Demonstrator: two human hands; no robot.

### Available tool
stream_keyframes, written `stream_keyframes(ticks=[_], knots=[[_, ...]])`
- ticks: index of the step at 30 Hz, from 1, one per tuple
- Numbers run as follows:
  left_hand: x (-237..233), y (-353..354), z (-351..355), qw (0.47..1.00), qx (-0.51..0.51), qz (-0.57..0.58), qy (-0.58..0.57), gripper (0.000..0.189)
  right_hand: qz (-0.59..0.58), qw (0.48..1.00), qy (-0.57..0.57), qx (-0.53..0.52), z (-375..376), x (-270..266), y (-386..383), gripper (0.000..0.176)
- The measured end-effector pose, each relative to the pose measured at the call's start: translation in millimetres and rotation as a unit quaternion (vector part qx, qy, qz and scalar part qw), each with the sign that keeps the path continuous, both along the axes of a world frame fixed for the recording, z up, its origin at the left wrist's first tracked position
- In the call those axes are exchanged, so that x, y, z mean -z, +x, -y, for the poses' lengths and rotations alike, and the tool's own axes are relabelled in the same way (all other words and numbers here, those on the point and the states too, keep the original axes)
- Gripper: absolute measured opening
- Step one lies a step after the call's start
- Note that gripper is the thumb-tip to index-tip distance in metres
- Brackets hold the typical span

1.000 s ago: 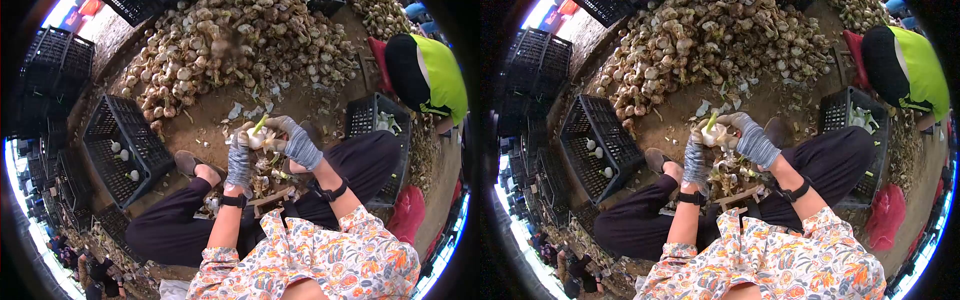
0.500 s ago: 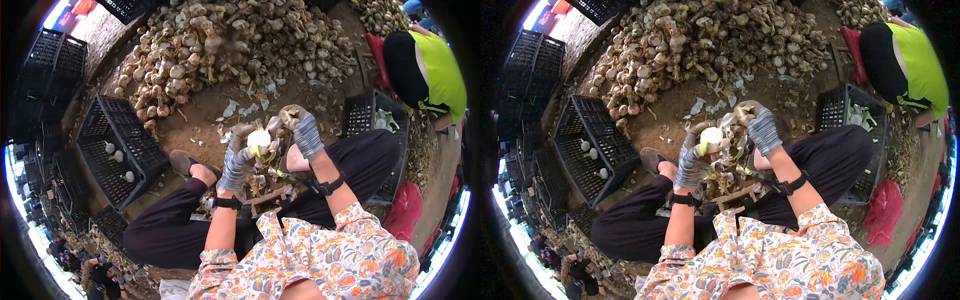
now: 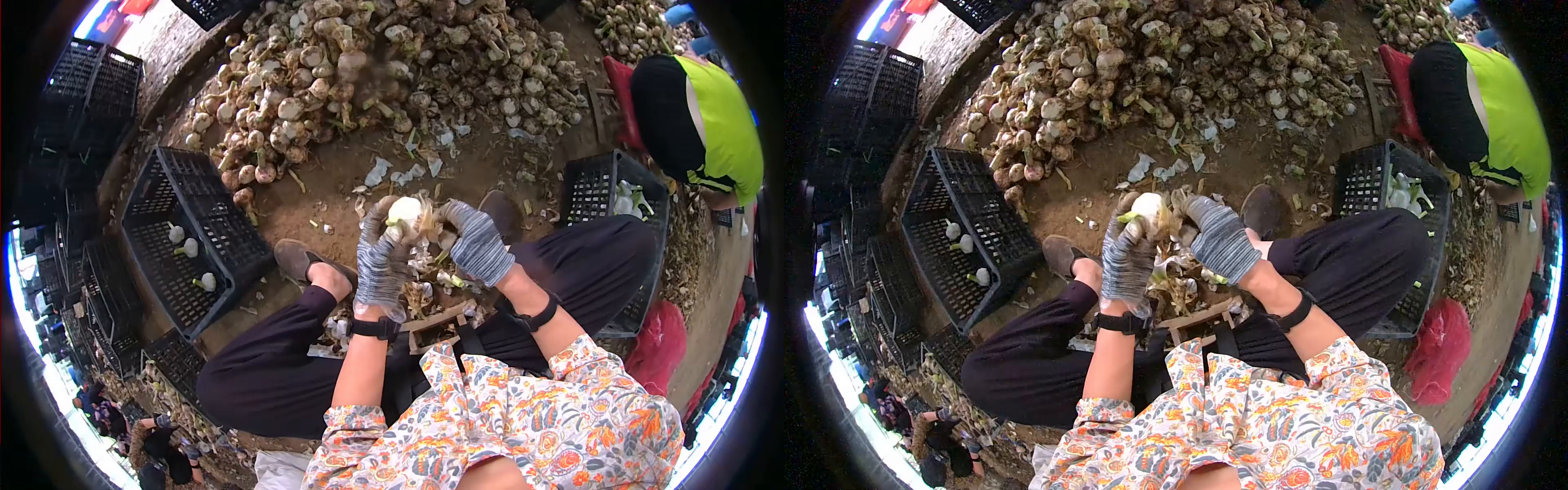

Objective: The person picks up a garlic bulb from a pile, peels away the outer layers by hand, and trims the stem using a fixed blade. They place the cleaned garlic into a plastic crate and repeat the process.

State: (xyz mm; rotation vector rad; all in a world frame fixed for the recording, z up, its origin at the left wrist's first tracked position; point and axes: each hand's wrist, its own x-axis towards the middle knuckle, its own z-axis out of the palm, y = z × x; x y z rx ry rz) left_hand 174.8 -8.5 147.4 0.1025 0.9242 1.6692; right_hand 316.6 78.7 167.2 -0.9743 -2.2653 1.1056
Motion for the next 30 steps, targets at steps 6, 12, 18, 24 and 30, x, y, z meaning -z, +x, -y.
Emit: stream_keyframes(ticks=[6,12,18,24,30], knots=[[-13,-3,-3,0.998,-0.001,0.059,0.035,0.059,0.16,0.983,-0.093,0.006,-26,14,16,0.021],[9,-3,1,0.983,0.072,-0.169,0.004,0.063,-0.128,0.927,-0.348,0.065,-29,-3,4,0.03],[-8,-4,2,0.986,0.114,-0.12,-0.009,0.059,-0.035,0.92,-0.391,-0.016,-25,-12,-2,0.025],[-6,-3,1,0.989,0.109,-0.097,-0.018,0.056,-0.163,0.9,-0.405,-0.005,-24,-2,9,0.028],[-2,2,-1,0.964,0.079,-0.253,-0.025,0.036,-0.048,0.974,-0.223,0.008,-11,-14,-2,0.016]])
